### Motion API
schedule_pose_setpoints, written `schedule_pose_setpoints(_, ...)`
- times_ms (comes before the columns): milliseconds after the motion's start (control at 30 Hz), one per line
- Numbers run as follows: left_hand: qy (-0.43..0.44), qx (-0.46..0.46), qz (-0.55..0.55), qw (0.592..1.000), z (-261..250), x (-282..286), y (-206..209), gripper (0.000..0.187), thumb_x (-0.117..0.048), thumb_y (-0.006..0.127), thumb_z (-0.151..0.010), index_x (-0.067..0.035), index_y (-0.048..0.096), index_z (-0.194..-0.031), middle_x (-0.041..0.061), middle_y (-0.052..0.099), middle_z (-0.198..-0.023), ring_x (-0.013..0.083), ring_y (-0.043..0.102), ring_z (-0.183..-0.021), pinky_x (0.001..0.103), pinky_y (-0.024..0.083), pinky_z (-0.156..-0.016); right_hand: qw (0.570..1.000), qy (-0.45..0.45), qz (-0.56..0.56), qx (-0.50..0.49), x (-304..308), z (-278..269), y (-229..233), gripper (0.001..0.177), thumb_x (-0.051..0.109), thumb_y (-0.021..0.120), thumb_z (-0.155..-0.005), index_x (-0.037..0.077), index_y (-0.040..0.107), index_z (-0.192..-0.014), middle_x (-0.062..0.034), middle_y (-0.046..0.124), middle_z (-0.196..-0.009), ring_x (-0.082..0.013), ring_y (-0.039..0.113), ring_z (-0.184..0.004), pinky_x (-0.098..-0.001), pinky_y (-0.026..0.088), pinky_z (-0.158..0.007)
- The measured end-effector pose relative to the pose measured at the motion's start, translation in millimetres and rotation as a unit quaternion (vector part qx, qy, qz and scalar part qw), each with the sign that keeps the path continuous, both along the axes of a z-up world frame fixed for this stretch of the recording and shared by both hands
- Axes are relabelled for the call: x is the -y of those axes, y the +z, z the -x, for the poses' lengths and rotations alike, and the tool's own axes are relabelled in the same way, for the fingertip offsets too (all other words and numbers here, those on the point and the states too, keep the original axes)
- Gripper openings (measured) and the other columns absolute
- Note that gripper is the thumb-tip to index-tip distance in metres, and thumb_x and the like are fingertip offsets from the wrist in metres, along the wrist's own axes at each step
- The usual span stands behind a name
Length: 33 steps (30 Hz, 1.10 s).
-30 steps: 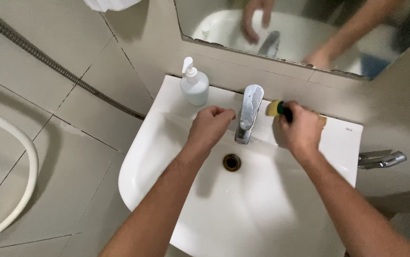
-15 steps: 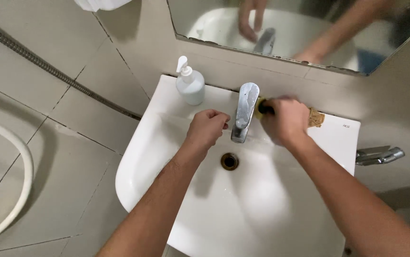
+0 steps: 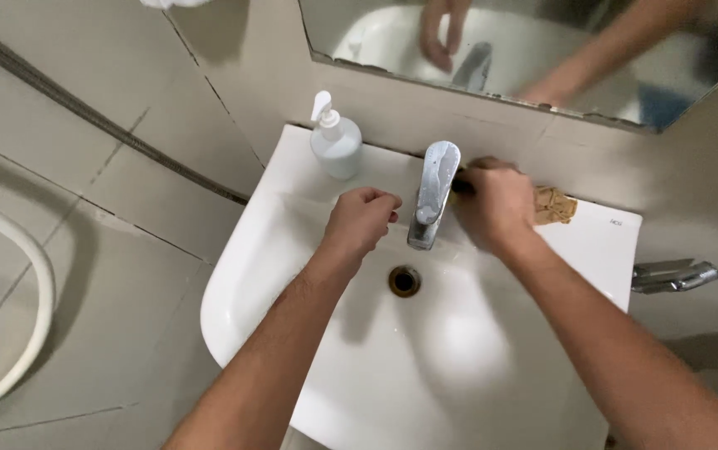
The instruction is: Clean the bathroom sink faucet and basin using liquid soap and a sponge.
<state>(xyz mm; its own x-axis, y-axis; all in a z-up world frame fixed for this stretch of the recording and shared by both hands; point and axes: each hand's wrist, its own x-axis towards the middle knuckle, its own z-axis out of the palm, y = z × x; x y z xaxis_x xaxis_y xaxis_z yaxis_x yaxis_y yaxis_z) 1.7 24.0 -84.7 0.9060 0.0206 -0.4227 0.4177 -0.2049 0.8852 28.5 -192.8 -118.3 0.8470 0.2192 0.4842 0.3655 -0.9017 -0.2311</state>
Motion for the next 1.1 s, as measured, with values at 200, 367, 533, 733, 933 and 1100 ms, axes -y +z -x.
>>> schedule_pose_setpoints(200,0.014,0.005,0.008,1.000,-1.4,0.8,-14.7,0.031,-0.029,0.064,-0.087,-0.004,0.074,-0.101,0.003,0.071,-0.087,0.0110,0.054,-0.067,0.030,0.043,-0.054,0.996,0.012,0.029,-0.087,9.0,42.7,-29.8,0.013,0.018,0.072,-0.087,0.016,0.081,-0.095,-0.0085,0.075,-0.091,-0.0307,0.071,-0.081,-0.0459,0.060,-0.069)
schedule_pose_setpoints(367,0.016,0.007,-0.037,0.999,1.6,-3.2,-14.2,0.031,-0.030,0.064,-0.088,-0.005,0.074,-0.104,0.004,0.073,-0.092,0.0124,0.061,-0.077,0.031,0.050,-0.070,0.997,0.011,0.051,-0.061,12.4,21.0,0.2,0.014,0.019,0.076,-0.082,0.015,0.082,-0.094,-0.0095,0.075,-0.089,-0.0311,0.070,-0.075,-0.0455,0.059,-0.067)
schedule_pose_setpoints(533,0.032,0.002,-0.086,0.996,6.5,1.1,-2.9,0.032,-0.032,0.064,-0.088,-0.010,0.073,-0.109,0.003,0.074,-0.103,0.0152,0.068,-0.097,0.034,0.053,-0.087,0.992,-0.084,0.050,-0.077,-1.6,2.8,-29.2,0.010,0.018,0.073,-0.092,0.010,0.080,-0.092,-0.0101,0.074,-0.094,-0.0271,0.070,-0.070,-0.0412,0.061,-0.064)
schedule_pose_setpoints(733,0.059,0.024,-0.176,0.982,4.9,2.7,3.1,0.037,-0.035,0.064,-0.085,-0.016,0.069,-0.117,0.003,0.073,-0.113,0.0224,0.069,-0.106,0.040,0.051,-0.095,0.997,0.023,0.050,-0.046,13.9,59.7,-27.3,0.016,0.014,0.074,-0.083,0.014,0.081,-0.097,-0.0049,0.075,-0.096,-0.0258,0.069,-0.088,-0.0432,0.061,-0.072)
schedule_pose_setpoints(933,0.133,0.068,-0.217,0.965,-3.4,-29.9,11.2,0.060,-0.029,0.071,-0.082,-0.014,0.050,-0.136,0.011,0.050,-0.134,0.0307,0.051,-0.126,0.045,0.042,-0.106,0.979,-0.203,-0.015,-0.030,-20.7,75.3,-24.7,0.025,0.017,0.079,-0.082,0.010,0.081,-0.106,-0.0118,0.071,-0.100,-0.0327,0.065,-0.095,-0.0463,0.056,-0.079)
schedule_pose_setpoints(1100,0.121,0.033,-0.190,0.974,-20.7,-71.8,22.7,0.087,-0.022,0.074,-0.077,-0.013,0.027,-0.150,0.014,0.035,-0.143,0.0312,0.039,-0.135,0.047,0.041,-0.107,0.944,-0.295,-0.145,-0.012,-114.3,79.7,-63.5,0.021,0.018,0.080,-0.084,0.003,0.076,-0.097,-0.0144,0.069,-0.099,-0.0335,0.065,-0.095,-0.0464,0.056,-0.081)
